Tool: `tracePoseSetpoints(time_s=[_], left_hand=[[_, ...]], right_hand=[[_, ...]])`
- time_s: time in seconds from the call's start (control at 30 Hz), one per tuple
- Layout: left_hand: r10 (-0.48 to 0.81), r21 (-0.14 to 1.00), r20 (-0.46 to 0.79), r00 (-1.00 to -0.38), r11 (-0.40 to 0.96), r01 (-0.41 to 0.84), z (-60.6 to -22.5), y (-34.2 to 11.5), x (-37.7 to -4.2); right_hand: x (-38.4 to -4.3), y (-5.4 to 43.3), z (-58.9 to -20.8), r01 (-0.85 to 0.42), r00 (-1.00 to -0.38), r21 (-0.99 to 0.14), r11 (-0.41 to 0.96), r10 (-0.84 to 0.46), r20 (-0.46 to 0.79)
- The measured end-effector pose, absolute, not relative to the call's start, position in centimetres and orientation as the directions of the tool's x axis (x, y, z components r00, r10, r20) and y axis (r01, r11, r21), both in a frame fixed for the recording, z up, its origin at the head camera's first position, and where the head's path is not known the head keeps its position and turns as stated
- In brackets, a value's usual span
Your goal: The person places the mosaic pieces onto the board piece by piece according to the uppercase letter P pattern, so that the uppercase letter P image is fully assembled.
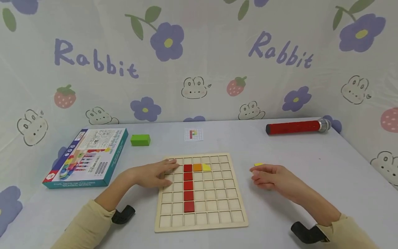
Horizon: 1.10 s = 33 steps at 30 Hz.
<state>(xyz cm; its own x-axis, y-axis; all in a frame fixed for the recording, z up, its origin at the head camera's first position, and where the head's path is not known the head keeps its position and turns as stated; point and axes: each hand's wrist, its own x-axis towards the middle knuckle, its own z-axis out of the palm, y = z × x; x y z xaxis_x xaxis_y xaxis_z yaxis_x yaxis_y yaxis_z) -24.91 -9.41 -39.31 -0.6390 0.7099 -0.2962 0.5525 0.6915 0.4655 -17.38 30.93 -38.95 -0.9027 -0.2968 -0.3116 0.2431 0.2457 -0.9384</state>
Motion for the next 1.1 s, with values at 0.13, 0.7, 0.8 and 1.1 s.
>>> tracePoseSetpoints(time_s=[0.13, 0.7, 0.8, 1.1], left_hand=[[0.705, 0.47, -0.304, -0.641, 0.696, 0.543, -39.4, -9.5, -25.0], [0.705, 0.468, -0.297, -0.644, 0.695, 0.546, -39.1, -9.3, -24.8], [0.701, 0.467, -0.3, -0.646, 0.699, 0.542, -39.2, -9.3, -24.8], [0.702, 0.473, -0.301, -0.645, 0.698, 0.538, -39.5, -9.3, -24.9]], right_hand=[[-17.5, 32.6, -39.2, 0.269, -0.916, -0.93, 0.251, -0.231, -0.327], [-17.2, 34.7, -40.2, 0.204, -0.951, -0.78, 0.592, -0.069, -0.301], [-17.1, 34.5, -40.3, 0.174, -0.957, -0.763, 0.623, -0.074, -0.279], [-16.9, 33.4, -40.6, 0.032, -0.979, -0.665, 0.747, -0.109, -0.17]])
